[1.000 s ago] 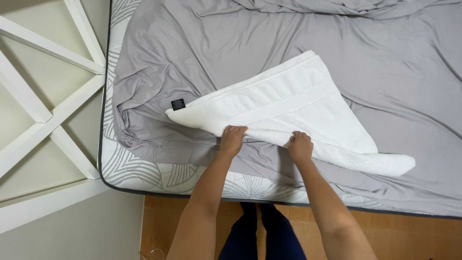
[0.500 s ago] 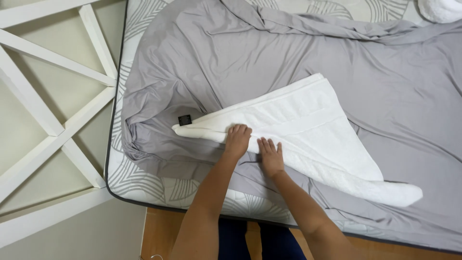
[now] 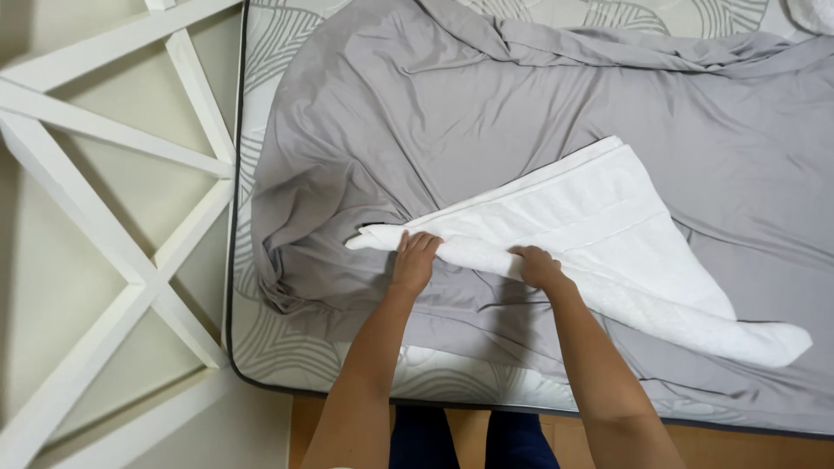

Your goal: The person folds a white towel on a bed, rolling and tucking it into a compact shape. They then fold a second white towel into a similar shape and place it beside the first. Finally, they fold a grey sheet and a stack of white cloths.

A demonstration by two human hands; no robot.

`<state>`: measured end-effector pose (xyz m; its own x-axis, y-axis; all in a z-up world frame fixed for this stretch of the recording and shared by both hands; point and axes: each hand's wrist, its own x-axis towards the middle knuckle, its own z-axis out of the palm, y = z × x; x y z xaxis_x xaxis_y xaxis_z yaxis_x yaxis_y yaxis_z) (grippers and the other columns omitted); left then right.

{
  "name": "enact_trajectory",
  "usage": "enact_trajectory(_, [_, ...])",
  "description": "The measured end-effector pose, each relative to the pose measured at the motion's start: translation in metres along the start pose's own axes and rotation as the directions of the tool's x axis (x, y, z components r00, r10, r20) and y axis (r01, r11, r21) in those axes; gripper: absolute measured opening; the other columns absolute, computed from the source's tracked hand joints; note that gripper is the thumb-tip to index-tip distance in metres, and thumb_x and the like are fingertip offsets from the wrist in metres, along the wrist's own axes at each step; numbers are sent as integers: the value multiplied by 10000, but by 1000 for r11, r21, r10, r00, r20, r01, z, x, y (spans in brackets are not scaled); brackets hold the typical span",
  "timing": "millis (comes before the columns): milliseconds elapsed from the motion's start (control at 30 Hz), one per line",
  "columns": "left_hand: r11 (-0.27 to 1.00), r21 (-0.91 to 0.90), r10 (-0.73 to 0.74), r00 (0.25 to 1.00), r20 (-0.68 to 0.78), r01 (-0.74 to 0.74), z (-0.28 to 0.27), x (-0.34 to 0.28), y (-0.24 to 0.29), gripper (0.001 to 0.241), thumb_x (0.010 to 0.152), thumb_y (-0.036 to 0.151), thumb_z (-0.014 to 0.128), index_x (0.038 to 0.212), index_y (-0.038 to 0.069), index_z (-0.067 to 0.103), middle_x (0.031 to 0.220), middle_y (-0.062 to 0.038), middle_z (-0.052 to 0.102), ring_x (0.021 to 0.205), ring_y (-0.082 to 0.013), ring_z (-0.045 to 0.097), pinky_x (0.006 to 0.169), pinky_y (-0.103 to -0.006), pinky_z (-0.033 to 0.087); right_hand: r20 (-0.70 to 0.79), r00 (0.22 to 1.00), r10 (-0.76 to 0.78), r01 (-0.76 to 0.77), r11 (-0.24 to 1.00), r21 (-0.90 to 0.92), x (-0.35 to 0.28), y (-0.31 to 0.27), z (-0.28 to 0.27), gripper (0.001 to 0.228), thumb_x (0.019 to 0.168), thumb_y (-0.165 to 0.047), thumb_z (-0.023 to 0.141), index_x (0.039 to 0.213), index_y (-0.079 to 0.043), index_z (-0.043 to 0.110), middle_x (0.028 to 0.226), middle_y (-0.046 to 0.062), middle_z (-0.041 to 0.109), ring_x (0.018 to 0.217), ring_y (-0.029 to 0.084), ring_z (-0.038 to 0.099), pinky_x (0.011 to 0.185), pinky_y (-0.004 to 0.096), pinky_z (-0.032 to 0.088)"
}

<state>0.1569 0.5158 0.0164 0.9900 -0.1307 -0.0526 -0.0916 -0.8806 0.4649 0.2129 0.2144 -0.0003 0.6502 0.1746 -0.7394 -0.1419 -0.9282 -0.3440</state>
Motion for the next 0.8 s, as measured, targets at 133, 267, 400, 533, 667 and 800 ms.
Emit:
enact_trajectory(133, [989, -114, 112, 978, 174, -93, -9, 34, -27, 280, 960, 120, 647, 1237, 139, 684, 1210, -56, 707, 1249, -237, 603, 1155, -463, 378, -250, 964, 90, -97, 995, -17, -26, -51, 32, 534, 917, -92, 553, 1414, -283, 595, 1511, 47, 524, 1449, 319, 437, 1176, 671, 285])
enact_trajectory(267, [986, -163, 112, 894, 434, -44, -17, 77, -39, 317, 962, 216, 673, 1268, 131, 679, 1220, -97, 706, 1190, -296, 607, 1029, -455, 432, -569, 822, -10, 9, 1000, -4, -50, -93, 58, 689, 868, -154, 616, 1523, -207, 410, 1630, 111, 299, 1541, 372, 210, 1189, 739, 111])
enact_trajectory(400, [968, -156, -56, 781, 622, 194, -16, 101, -34, 351, 962, 298, 683, 1280, 152, 664, 1196, -99, 691, 1198, -306, 609, 1028, -460, 456, -614, 788, -39, 24, 999, -33, -37, -86, 72, 716, 904, -150, 592, 1557, -237, 312, 1661, 108, 196, 1535, 378, 134, 1147, 739, 45])
enact_trajectory(533, [998, 57, -45, 912, 407, 24, -2, 91, 4, 317, 950, 238, 644, 1252, 148, 669, 1206, -102, 707, 1266, -312, 552, 1152, -546, 321, -570, 821, -34, -61, 987, -148, -7, -68, 66, 765, 902, -82, 561, 1601, -257, 304, 1690, 68, 215, 1557, 331, 161, 1183, 699, 61])
enact_trajectory(667, [969, -97, 237, 968, 82, -229, 33, 59, 57, 461, 935, 49, 558, 1391, 108, 594, 1457, -155, 544, 1396, -357, 461, 1174, -563, 316, -500, 866, 5, -68, 992, -108, 0, -76, 35, 722, 934, -65, 548, 1598, -250, 334, 1667, 35, 302, 1554, 282, 229, 1232, 664, 91])
enact_trajectory(800, [916, -360, 226, 968, 106, -175, 33, 42, 107, 610, 879, -8, 540, 1478, 106, 509, 1531, -127, 472, 1466, -315, 389, 1237, -604, 176, -512, 857, -62, 102, 994, 50, -2, -49, 32, 631, 942, -137, 584, 1528, -140, 351, 1607, 103, 328, 1508, 314, 259, 1231, 588, 133])
